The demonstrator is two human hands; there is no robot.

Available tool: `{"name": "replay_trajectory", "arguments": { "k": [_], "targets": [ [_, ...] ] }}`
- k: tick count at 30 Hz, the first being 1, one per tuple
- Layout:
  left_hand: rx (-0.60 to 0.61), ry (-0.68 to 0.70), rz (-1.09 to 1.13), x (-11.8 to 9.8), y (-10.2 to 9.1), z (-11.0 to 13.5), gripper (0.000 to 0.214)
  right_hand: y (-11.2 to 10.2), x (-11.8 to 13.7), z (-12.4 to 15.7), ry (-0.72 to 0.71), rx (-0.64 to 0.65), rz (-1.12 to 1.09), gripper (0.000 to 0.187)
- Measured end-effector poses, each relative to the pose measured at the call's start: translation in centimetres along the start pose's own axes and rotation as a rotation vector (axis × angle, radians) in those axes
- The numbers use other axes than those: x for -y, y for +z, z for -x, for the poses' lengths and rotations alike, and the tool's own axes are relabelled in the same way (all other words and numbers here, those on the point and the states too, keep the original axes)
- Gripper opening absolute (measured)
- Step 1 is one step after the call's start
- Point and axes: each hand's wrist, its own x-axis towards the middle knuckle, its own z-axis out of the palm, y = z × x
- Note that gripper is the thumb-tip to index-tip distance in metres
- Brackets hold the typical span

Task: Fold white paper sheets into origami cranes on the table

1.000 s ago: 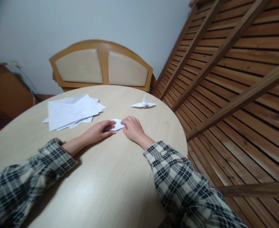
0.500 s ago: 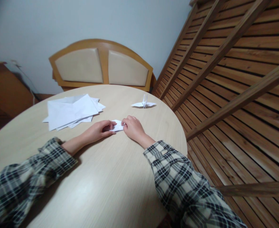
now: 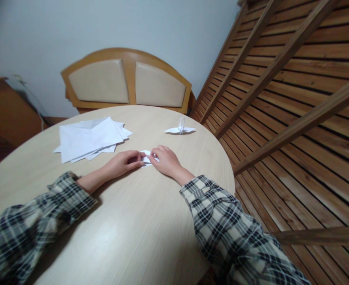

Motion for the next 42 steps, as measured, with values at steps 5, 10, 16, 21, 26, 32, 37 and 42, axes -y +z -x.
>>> {"name": "replay_trajectory", "arguments": {
  "k": [5,10,16,21,26,32,37,42],
  "targets": [
    [-0.009,0.024,-0.008,0.07,0.03,0.00,0.020,-0.01,0.02,-0.04,-0.007,0.008,0.001,0.028],
    [-0.029,0.018,-0.036,0.34,0.25,-0.08,0.020,0.11,-0.12,-0.13,-0.009,0.020,0.016,0.028],
    [-0.059,0.027,-0.059,0.52,0.46,-0.11,0.022,0.22,-0.23,-0.12,-0.011,0.018,0.023,0.025],
    [-0.078,0.024,-0.060,0.43,0.48,-0.14,0.024,0.20,-0.19,-0.05,-0.011,0.013,0.025,0.022],
    [-0.083,0.024,-0.061,0.41,0.49,-0.13,0.025,0.30,-0.34,-0.04,-0.012,0.014,0.015,0.021],
    [-0.082,0.019,-0.028,0.42,0.56,-0.18,0.023,0.44,-0.50,-0.03,-0.016,0.017,0.033,0.017],
    [-0.077,0.033,-0.016,0.34,0.51,-0.25,0.024,0.16,-0.24,0.08,-0.016,0.048,0.056,0.013],
    [-0.027,0.065,-0.001,0.69,0.09,-0.25,0.026,-0.30,-0.06,0.23,-0.018,0.116,0.059,0.008]
  ]
}}
